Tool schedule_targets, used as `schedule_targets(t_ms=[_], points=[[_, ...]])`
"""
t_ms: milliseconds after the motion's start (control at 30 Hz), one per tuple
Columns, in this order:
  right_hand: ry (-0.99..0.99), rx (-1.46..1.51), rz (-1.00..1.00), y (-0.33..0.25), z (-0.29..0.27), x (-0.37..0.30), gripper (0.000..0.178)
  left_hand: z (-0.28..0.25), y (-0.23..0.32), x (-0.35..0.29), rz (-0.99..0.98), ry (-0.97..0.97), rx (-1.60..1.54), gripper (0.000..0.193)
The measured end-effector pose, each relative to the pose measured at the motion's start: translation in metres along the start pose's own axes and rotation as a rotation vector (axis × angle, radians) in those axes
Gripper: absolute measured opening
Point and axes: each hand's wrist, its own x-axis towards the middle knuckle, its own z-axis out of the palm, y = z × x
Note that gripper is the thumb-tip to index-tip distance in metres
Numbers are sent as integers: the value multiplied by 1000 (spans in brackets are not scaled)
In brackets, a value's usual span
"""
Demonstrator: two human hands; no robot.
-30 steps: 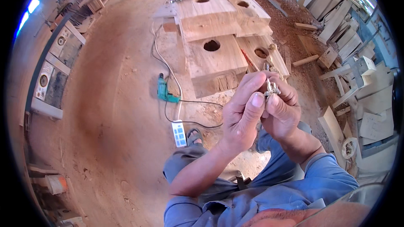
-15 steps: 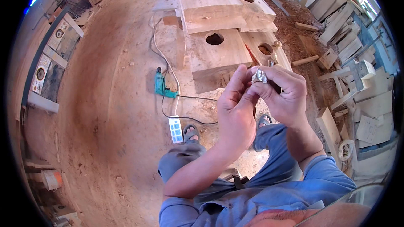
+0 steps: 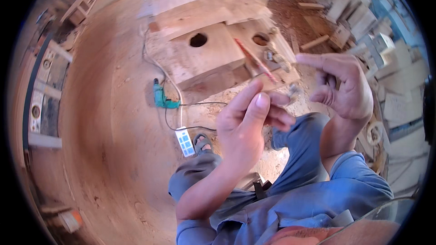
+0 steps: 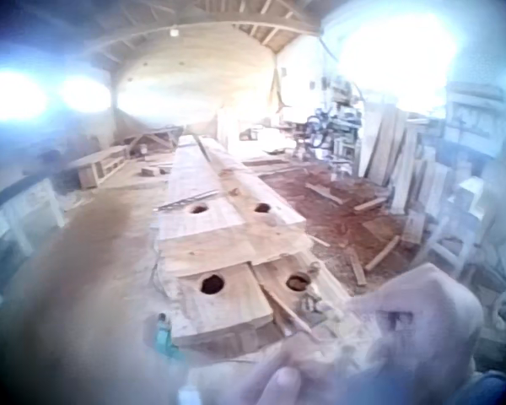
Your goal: The person assembles a wooden structure by inserting dowels into pre-drilled holes, using a power drill to secure components, and marking measurements with a pencil and ruler. The person handles small wooden dowels, a power drill, and a ruler during the process.
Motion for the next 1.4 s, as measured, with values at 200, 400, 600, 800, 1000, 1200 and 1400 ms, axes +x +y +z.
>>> schedule_targets(t_ms=[200,400,600,800,1000,1200,1400], points=[[232,153,206,40,11,-1,33,17,-5,-17,-59,-315,85,31],[93,47,281,61,28,7,33,44,17,-11,-212,-563,102,19],[138,15,205,48,55,16,47,31,18,-7,-71,-850,21,46],[136,8,154,46,64,19,39,30,22,-3,38,-886,-68,49],[103,38,249,40,62,20,27,30,33,-14,-57,-844,-142,53],[220,62,226,41,64,22,26,33,29,-8,111,-799,-158,37],[404,519,277,17,56,19,24,26,36,2,24,-418,360,71]])
